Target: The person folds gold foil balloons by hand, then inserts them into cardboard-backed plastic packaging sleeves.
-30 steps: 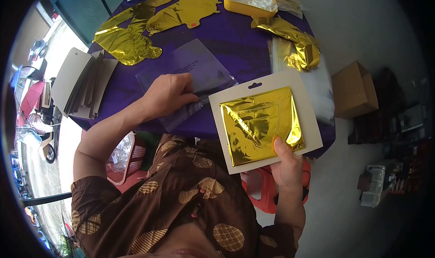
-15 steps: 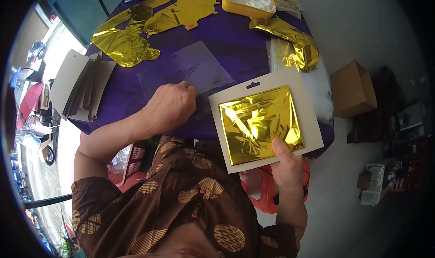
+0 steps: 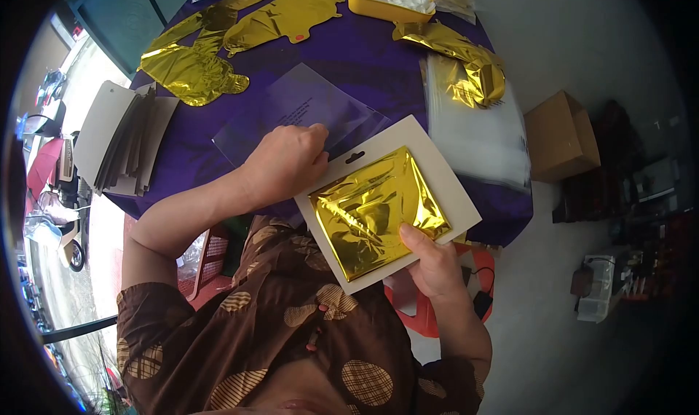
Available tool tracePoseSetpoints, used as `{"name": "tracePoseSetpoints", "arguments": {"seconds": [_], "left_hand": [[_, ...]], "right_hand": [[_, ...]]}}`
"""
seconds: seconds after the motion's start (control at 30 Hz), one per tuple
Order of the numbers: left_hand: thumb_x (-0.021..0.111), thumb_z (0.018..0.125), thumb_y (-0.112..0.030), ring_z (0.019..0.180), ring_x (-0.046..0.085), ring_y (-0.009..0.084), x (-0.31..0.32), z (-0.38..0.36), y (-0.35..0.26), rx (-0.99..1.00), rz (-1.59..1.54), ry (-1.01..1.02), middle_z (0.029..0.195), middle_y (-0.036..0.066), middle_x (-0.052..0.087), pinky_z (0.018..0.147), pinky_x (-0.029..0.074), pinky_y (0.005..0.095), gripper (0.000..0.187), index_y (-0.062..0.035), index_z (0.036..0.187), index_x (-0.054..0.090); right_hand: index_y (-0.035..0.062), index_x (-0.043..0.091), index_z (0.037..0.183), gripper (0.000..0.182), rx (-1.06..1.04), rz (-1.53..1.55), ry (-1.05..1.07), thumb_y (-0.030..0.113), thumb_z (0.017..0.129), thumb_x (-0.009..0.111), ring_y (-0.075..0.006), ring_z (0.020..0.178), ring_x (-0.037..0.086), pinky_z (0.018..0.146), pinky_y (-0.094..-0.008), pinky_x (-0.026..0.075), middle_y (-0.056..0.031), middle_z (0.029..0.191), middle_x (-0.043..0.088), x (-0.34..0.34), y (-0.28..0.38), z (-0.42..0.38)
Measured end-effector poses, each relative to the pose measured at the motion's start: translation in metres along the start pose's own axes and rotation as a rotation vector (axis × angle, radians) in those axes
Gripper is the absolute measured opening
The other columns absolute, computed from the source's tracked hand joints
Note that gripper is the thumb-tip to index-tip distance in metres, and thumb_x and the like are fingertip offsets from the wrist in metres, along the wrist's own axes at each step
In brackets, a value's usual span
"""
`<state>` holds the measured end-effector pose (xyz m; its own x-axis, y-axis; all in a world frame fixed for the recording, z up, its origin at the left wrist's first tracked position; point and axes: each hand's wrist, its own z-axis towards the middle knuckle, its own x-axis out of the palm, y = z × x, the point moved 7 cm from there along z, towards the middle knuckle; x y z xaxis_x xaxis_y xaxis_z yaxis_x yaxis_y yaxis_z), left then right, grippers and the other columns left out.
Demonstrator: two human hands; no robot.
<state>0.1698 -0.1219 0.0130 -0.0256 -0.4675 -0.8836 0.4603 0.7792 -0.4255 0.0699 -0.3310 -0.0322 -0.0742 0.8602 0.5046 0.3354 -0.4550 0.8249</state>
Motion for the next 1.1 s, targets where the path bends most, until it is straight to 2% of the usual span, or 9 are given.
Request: {"name": "tracePoseSetpoints", "arguments": {"seconds": [0.23,0.73,1.1], "left_hand": [[0.059,0.084,-0.012,0.063,0.063,0.0430,0.003,-0.001,-0.007,0.025,-0.018,0.025,0.062,0.023,0.060,0.060,0.052,0.0494,0.018,0.0028,0.078,0.052],[0.062,0.084,-0.014,0.063,0.064,0.0404,0.004,-0.005,-0.013,0.058,0.038,0.037,0.066,0.020,0.063,0.058,0.053,0.0477,0.018,0.0013,0.081,0.051],[0.062,0.084,-0.015,0.062,0.064,0.0398,0.007,-0.002,-0.012,0.039,0.066,0.067,0.063,0.019,0.062,0.057,0.052,0.0469,0.020,0.0008,0.082,0.051]], "right_hand": [[0.0021,0.041,0.142,0.051,0.077,0.051,0.018,0.005,0.094,0.058,-0.0242,0.119,0.059,0.101,-0.0407,0.049,-0.0138,0.132,0.056,-0.001,-0.015,0.003],[-0.0002,0.045,0.137,0.043,0.170,0.122,0.048,0.008,0.095,0.055,-0.0244,0.109,0.064,0.089,-0.0382,0.056,-0.0153,0.124,0.061,-0.005,-0.036,0.010],[0.0005,0.045,0.137,0.045,0.182,0.160,0.071,0.008,0.095,0.055,-0.0259,0.112,0.063,0.093,-0.0414,0.054,-0.0155,0.126,0.060,-0.002,-0.033,0.010]]}}
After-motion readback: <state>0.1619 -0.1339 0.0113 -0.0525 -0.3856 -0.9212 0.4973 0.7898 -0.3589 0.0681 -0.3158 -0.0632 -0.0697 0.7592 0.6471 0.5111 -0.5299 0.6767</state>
